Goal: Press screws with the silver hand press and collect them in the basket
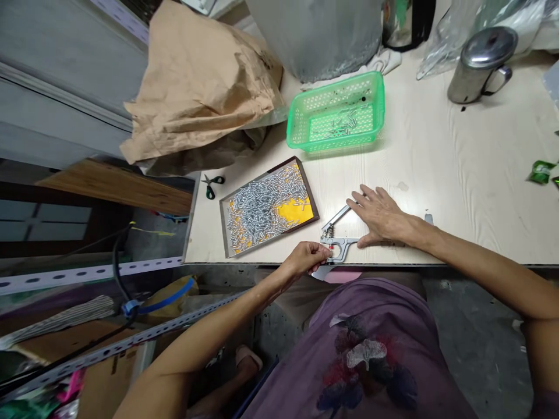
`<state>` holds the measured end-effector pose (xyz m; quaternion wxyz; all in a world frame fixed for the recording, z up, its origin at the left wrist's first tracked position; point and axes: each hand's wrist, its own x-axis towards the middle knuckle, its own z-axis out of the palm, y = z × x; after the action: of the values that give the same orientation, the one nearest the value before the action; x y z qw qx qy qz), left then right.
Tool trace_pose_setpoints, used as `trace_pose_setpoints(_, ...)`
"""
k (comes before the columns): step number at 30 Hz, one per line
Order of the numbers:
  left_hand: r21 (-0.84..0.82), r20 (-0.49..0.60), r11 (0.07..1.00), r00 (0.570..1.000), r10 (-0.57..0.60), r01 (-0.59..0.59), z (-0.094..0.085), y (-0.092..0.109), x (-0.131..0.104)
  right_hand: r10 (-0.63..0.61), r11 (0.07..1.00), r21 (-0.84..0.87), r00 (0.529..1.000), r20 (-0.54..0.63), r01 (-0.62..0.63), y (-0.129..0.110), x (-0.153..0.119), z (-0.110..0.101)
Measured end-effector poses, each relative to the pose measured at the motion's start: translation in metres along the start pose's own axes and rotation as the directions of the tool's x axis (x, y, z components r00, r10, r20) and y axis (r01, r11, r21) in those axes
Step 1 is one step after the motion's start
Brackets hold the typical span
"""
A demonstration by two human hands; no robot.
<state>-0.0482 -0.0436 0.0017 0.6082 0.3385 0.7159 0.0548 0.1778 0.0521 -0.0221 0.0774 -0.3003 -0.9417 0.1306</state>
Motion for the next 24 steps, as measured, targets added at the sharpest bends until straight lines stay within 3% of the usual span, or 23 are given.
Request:
trace_pose_setpoints(5,-0.012,-0.027,1.000,1.000,0.002,-0.003,0.001,0.000,-0.001,-0.044,0.999,0.003,0.999,0.013,0.044,0.001,0.001,0.005)
trace_pose_setpoints(14,-0.023,-0.021,1.000,1.000,-0.020,0.020,0.003,0.001,0.002,-0.047,0.998,-0.038,0.998,0.036,0.048,-0.013,-0.013,-0.006)
trace_pose_setpoints(17,0.040,-0.022,0.999,1.000,-0.019,0.020,0.002,0.000,0.001,-0.062,0.998,-0.013,0.997,0.036,0.063,-0.017,-0.016,-0.007)
trace_pose_setpoints(19,0.174,-0.077,0.984,0.995,0.062,-0.048,0.002,-0.002,-0.003,-0.073,0.997,0.005,0.997,0.034,0.072,-0.019,-0.018,-0.006)
trace_pose_setpoints(21,0.378,-0.180,0.906,0.945,0.273,-0.190,0.004,-0.003,-0.009,-0.082,0.996,0.023,0.996,0.026,0.081,-0.021,-0.020,-0.005)
trace_pose_setpoints(24,0.666,-0.173,0.653,0.777,0.606,-0.361,0.013,0.001,-0.014,-0.081,0.996,0.042,0.997,0.012,0.080,-0.023,-0.022,-0.002)
